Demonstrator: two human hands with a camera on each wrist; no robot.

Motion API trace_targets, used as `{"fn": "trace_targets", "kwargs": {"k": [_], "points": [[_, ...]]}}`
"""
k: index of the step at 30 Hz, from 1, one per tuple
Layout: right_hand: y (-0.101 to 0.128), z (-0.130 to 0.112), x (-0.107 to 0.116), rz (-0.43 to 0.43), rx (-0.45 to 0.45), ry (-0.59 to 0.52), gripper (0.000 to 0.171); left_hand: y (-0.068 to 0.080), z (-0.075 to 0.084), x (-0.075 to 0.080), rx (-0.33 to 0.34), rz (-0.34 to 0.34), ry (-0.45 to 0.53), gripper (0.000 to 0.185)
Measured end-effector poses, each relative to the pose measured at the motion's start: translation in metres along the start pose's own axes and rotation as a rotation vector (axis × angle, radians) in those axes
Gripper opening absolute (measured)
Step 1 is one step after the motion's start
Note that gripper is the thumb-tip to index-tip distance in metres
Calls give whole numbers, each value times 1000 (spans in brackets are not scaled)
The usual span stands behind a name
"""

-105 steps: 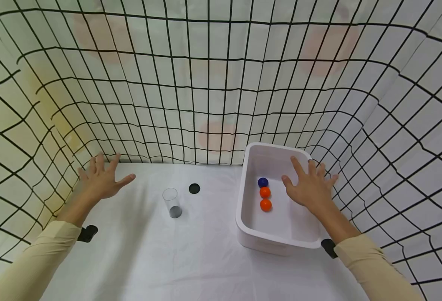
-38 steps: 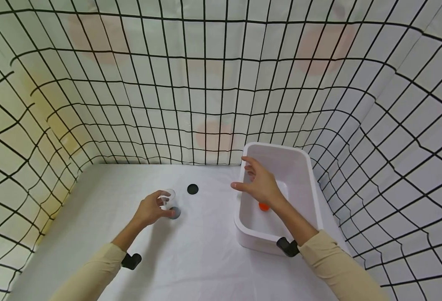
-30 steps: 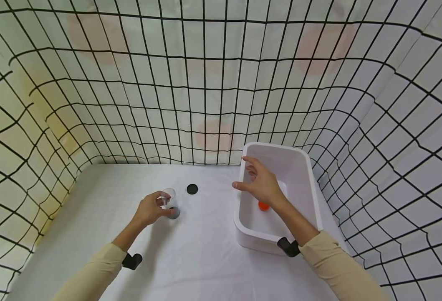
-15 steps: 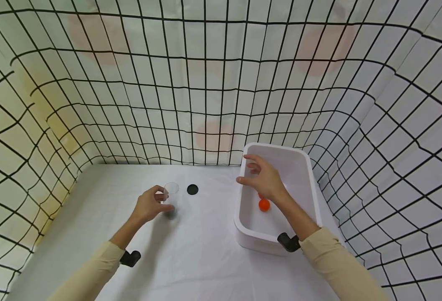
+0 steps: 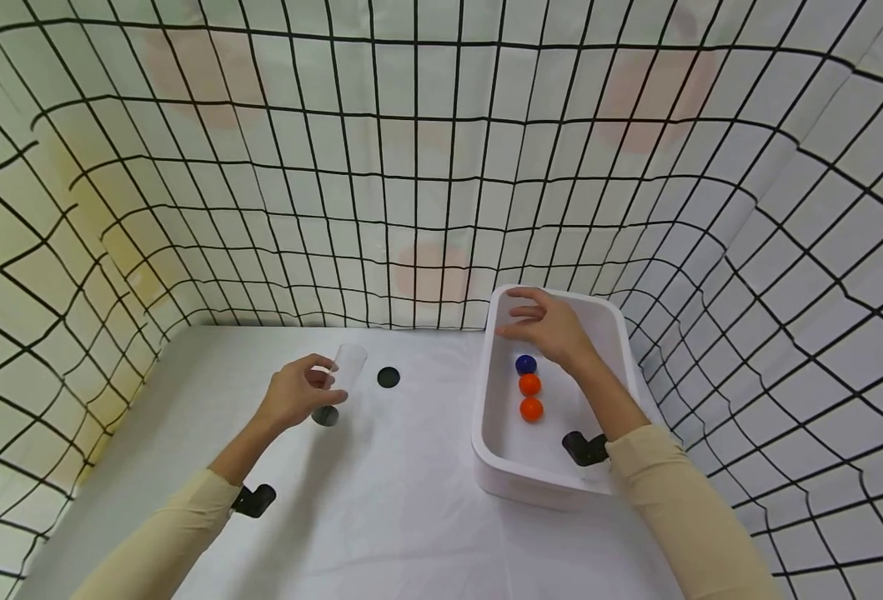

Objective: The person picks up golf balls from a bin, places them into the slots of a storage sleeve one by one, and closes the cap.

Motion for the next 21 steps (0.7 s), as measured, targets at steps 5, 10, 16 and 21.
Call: {"fn": "trace_targets", "kwargs": {"k": [5, 10, 16, 21], "points": [[-9, 15, 11, 10, -48, 3, 72, -1, 8, 4, -26, -25, -25, 47], [-18, 29, 14, -22, -75, 17, 75, -1, 15, 6, -45, -44, -32, 50], [-27, 49, 13, -65, -90, 43, 68, -1, 20, 8, -49, -51, -3, 52], [-35, 74, 8, -91, -121, 73, 65, 0, 19, 8, -42, -50, 15, 51]]}}
Point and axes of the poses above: each hand's wrist, its own y-axis away from the middle knuckle, its own x-axis out of the back of the hand, z = x × y, the point moved 9 cm from there along -y, towards the middle knuckle, and after that the axes turned 4 degrees about -y, right-handed, at the moved point
